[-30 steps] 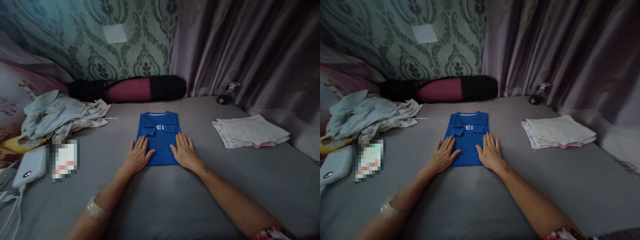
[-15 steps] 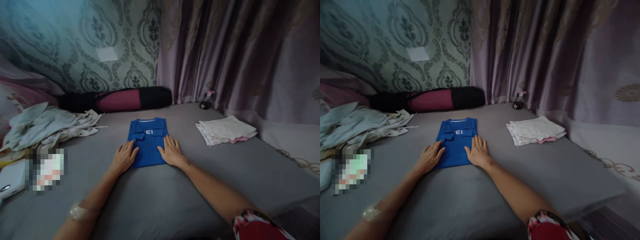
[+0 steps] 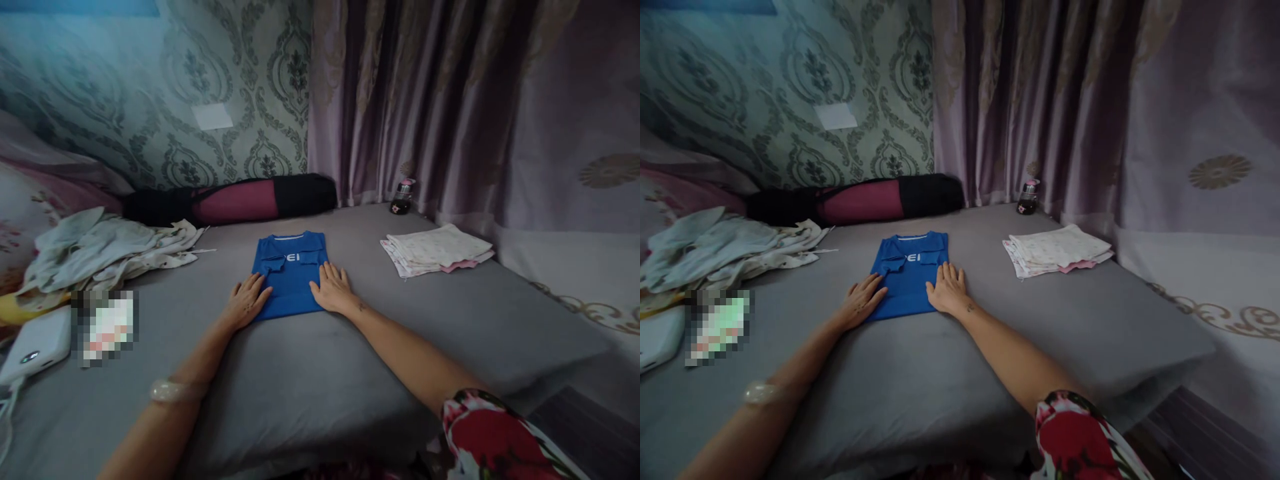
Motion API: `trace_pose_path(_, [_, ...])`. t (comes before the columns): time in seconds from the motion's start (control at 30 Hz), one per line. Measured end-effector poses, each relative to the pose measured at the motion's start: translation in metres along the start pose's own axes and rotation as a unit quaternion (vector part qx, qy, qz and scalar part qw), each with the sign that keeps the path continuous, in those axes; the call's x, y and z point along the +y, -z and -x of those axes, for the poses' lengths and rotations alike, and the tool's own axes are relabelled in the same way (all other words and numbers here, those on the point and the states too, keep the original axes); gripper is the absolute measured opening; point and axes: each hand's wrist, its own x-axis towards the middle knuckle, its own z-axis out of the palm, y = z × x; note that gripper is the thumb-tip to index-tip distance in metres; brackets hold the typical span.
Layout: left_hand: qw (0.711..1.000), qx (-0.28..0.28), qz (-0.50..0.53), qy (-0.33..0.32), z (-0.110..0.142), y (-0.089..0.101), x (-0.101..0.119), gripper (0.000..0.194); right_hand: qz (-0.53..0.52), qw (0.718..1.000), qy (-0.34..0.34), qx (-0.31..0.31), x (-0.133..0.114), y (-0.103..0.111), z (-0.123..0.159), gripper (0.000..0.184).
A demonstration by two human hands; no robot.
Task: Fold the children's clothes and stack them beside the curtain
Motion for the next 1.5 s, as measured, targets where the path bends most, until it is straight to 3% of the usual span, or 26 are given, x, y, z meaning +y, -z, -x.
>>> trace_pose_path(0.63, [0.999,-0.02,-0.031,-0.007,-0.0006,0.0018,0.0004,0.065,-0.018,1.0,0.004,-0.018,-0.001,0.0056,0.0027,0.07])
trace_pose_path(1.03, [1.0,-0.028,0.009,-0.001,-0.0007,0.0043,0.0034,0.066,0.007,1.0,0.001,-0.009,0.0005,0.0033,0.0006,0.069])
trace_pose_path(1.5, [0.999,-0.002,0.032,-0.005,0.0026,0.0056,-0.0004,0.066,0.025,1.0,0.0,-0.008,-0.0017,0.0045,0.0017,0.067])
